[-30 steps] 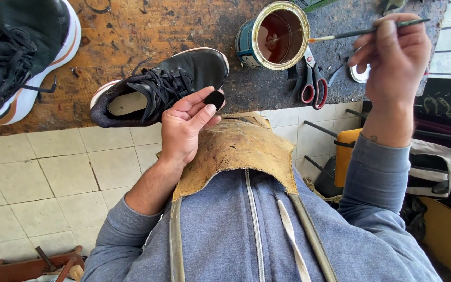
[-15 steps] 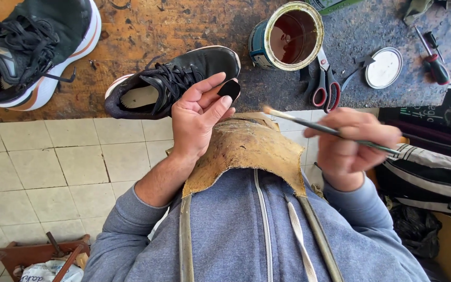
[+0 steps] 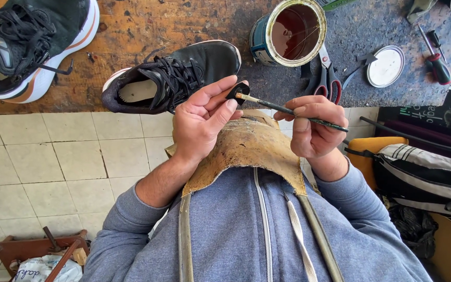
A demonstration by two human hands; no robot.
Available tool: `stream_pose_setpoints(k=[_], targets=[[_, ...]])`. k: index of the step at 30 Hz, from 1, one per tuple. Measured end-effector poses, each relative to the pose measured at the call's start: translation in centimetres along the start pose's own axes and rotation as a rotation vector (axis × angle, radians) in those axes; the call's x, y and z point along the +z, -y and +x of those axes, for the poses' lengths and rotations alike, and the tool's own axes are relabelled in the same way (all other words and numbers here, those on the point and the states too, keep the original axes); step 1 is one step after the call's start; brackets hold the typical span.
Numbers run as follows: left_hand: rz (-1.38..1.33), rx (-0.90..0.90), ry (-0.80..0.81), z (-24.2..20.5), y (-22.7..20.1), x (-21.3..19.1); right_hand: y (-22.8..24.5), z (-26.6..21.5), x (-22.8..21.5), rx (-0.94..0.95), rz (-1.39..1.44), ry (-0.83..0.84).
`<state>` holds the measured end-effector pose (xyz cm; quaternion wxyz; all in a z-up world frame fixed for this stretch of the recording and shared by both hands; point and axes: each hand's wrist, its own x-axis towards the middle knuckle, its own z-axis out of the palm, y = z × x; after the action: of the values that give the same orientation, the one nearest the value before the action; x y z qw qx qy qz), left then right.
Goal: The person holds a black sneaker and uses a small tool to scrape or clean the sole area. They then cut a small piece of black material with scissors, apply a brown substance from a can onto the material using a brush, and attach the material to the shoe's sole.
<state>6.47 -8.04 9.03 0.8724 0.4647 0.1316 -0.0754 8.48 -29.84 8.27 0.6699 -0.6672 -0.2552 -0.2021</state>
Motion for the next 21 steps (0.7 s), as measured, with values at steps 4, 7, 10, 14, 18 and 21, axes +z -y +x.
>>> stream_pose_setpoints(k=[4, 7, 10, 14, 18, 21], targets=[[0.024, 0.01, 0.005, 0.1, -0.1, 0.1, -0.1, 0.5, -0.2, -0.02, -0.026, 0.027], [0.021, 0.015, 0.012, 0.2, 0.2, 0.1, 0.4, 0.9, 1.0, 0.01, 0.009, 0.03], [0.023, 0.011, 0.001, 0.2, 0.0, 0.1, 0.2, 0.9, 0.0, 0.018, -0.001, 0.068], [0.04, 0.011, 0.001, 0.5, -0.1, 0.2, 0.3, 1.5, 0.0, 0.01, -0.062, 0.073], [0.046, 0.003, 0.003, 0.6, -0.1, 0.3, 0.3, 1.4, 0.2, 0.058, -0.016, 0.097], [0.055, 0.009, 0.003, 0.7, 0.0, 0.1, 0.0, 1.3, -0.2, 0.047, -0.024, 0.101]])
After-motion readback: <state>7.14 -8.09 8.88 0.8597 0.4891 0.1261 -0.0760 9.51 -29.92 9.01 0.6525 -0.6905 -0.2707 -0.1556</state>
